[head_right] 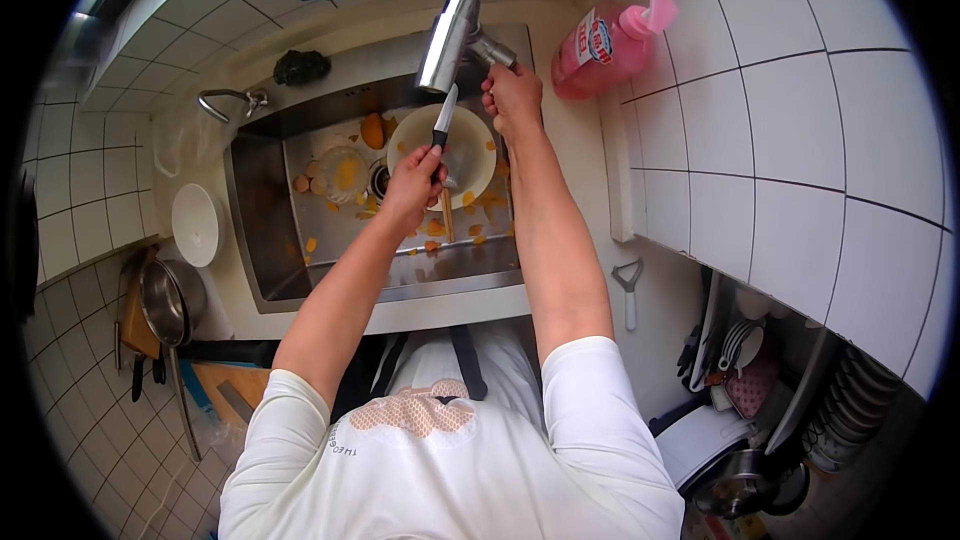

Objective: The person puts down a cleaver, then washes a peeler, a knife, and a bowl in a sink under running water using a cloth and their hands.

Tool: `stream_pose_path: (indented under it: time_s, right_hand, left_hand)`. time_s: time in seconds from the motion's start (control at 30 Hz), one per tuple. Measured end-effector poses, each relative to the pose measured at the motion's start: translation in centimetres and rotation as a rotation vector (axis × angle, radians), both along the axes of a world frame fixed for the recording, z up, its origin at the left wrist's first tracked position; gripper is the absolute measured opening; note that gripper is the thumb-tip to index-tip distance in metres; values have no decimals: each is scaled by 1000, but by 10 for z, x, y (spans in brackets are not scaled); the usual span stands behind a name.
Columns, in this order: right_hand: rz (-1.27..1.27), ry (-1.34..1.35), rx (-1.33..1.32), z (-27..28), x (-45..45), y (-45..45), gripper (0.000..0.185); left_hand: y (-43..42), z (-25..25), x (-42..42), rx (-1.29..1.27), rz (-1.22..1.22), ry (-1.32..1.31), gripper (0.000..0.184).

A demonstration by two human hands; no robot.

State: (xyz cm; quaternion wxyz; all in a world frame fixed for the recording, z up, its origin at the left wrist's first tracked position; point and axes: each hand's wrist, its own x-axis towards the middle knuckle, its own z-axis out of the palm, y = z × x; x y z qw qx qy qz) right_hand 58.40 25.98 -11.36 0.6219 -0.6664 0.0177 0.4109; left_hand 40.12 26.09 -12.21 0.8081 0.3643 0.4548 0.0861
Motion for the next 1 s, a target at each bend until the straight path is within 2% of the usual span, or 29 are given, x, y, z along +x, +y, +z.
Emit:
stream_pose_path:
  time_s: [0.33,0.4,0.53,0.6,0.7,1.0]
  right_hand:
    - [33,23,39,-3,3,-5,6]
    - [-108,158,99,0,-6,-12,12]
    - [-140,283,105,-33,-48,-39,19]
    - [299,290,154,-46,-64,-43,15]
    - [345,291,79,-50,-59,-33,13]
    - [366,362,118,-63,-51,-8,11]
  left_hand:
    - [3,-2,8,-3,-4,0,20]
    - [4,-2,8,-1,-5,-15,19]
    - [3,-4,6,-38,2,2,18]
    - [-1,-10,4,-18,-9,-7,17]
    - [-6,-14,-2,109,5,19,17]
    - [8,-10,-10,98,42,32,19]
